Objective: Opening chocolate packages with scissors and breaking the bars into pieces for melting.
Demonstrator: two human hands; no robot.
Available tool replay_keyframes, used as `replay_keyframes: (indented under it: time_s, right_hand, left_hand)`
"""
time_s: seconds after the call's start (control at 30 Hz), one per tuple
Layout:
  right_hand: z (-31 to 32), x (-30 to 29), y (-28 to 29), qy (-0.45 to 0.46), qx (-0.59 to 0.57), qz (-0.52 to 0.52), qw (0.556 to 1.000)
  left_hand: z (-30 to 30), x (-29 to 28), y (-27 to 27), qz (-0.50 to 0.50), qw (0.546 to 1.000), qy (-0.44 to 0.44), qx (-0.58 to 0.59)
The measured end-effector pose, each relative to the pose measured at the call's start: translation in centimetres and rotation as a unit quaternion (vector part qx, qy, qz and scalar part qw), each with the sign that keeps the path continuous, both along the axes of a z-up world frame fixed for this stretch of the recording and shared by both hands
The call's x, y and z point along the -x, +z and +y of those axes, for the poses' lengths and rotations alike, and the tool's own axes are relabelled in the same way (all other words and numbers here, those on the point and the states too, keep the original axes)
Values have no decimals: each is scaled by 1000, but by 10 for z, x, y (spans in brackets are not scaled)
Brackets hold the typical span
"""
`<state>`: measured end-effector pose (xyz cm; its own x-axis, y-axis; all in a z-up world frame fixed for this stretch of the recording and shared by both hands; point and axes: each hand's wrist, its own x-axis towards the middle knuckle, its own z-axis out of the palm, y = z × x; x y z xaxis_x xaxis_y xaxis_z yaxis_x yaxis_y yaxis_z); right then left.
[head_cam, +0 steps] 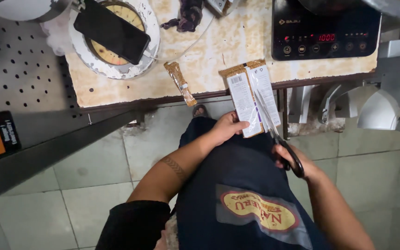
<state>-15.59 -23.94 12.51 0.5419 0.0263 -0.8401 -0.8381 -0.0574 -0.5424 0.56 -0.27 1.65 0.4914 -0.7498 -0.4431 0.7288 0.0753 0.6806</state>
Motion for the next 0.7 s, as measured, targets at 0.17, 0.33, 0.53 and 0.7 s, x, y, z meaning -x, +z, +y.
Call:
replay_keyframes:
  time_s: [0.17, 0.33, 0.53, 0.7]
  right_hand:
    - [-6, -1, 4, 6, 29, -5, 1000]
    - [-22, 49, 17, 74, 16, 22, 997]
    - [-21, 64, 26, 30, -29, 8, 999]
    - [-18, 52, 22, -2, -12, 6, 1000]
  left_hand:
    - [4, 0, 0, -16, 1000, -13, -8]
    - [2, -15, 7, 28, 999, 38, -15]
    - [-3, -28, 12, 4, 999, 34, -14]
    - [-3, -26, 17, 16, 999, 47, 9]
